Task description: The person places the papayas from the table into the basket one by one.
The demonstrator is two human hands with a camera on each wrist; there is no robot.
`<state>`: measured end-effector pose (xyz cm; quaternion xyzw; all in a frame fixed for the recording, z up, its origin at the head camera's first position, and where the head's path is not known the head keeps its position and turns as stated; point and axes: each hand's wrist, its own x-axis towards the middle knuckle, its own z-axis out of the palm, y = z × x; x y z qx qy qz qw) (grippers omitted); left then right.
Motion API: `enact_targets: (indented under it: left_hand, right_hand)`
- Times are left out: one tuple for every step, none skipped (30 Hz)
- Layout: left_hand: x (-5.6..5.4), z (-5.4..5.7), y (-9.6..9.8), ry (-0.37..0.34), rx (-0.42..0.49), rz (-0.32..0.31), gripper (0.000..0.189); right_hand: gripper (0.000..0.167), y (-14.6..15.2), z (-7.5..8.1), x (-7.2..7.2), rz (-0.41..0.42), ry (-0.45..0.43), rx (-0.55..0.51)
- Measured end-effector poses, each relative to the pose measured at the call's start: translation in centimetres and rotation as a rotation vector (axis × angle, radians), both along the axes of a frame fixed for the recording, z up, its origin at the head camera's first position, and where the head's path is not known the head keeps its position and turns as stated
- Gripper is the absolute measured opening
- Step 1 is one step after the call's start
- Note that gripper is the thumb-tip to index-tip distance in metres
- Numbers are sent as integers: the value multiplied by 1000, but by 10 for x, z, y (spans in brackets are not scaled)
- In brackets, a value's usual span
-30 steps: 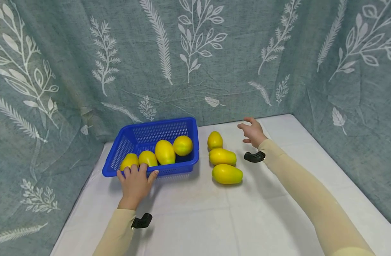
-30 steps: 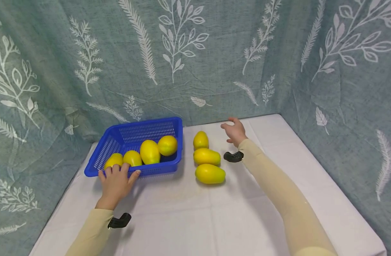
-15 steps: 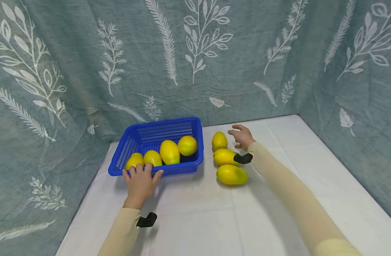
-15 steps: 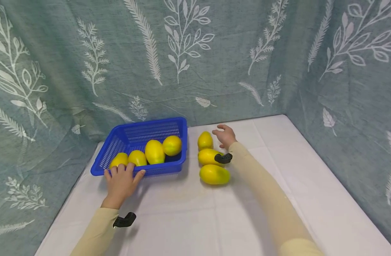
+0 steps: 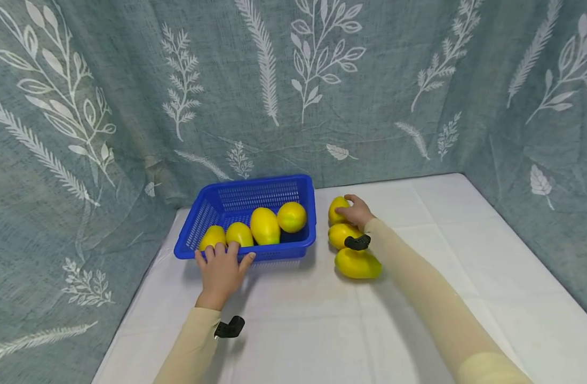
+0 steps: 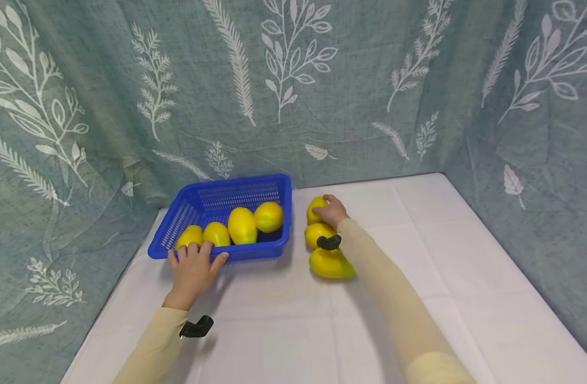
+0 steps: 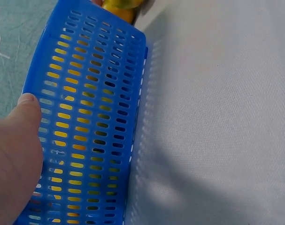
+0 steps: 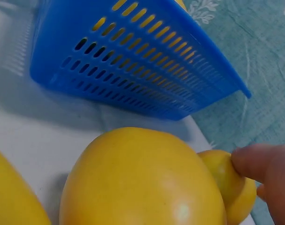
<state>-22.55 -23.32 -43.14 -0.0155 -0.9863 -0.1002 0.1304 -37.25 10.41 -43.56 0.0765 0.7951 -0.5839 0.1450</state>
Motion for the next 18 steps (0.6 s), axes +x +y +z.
enact_targets:
  left_hand:
    - [0, 1, 0, 4, 1, -1, 50]
    - [0, 1, 0, 9, 2, -3, 50]
    - [0, 2, 0, 15, 2, -5, 50]
    - [0, 2, 0, 22, 2, -6, 50]
    - [-1, 2, 0, 28, 1, -7, 50]
    - [-1, 2, 0, 33, 0, -8, 49]
    - [-1, 2, 0, 36, 0, -8, 49]
    - [-1, 1, 0, 39, 0, -8, 50]
    - [-1, 1, 0, 42, -1, -7, 49]
    - [0, 0, 0, 43, 0, -5, 49]
    - [0, 0, 0, 43, 0, -4, 49]
    - [0, -1, 0, 41, 0, -4, 48]
    - [0, -2, 0, 40, 2, -3, 48]
    - [0, -2, -1, 40, 4, -2, 49]
    - [1, -3, -1, 39, 4, -2, 49]
    - [1, -3, -1, 39, 5, -2, 49]
    - [1, -3, -1, 38, 5, -3, 50]
    - [1, -3, -1, 38, 7, -3, 50]
  right_hand:
    - [68, -1, 1, 0, 6, 9, 11]
    - [67, -2, 2, -1, 8, 16, 18]
    - [66, -3, 3, -2, 13, 21, 26]
    - [65, -3, 4, -2, 15, 24, 30]
    - [64, -3, 5, -2, 15, 24, 28]
    - [63, -3, 5, -2, 14, 25, 32]
    - [62, -3, 5, -2, 12, 24, 36]
    - [61, -3, 5, -3, 8, 24, 37]
    - [61, -3, 5, -2, 8, 24, 36]
    - [60, -2, 4, -2, 4, 25, 31]
    - [60, -1, 4, -1, -1, 21, 21]
    - [59, 0, 3, 0, -3, 19, 14]
    - [59, 1, 2, 0, -4, 16, 4]
    - [59, 3, 2, 0, -7, 12, -8]
    - [59, 4, 2, 1, -8, 10, -17]
    - [59, 6, 2, 1, -10, 10, -24]
    - [59, 8, 4, 1, -10, 10, -28]
    - [60, 10, 6, 1, -13, 12, -36]
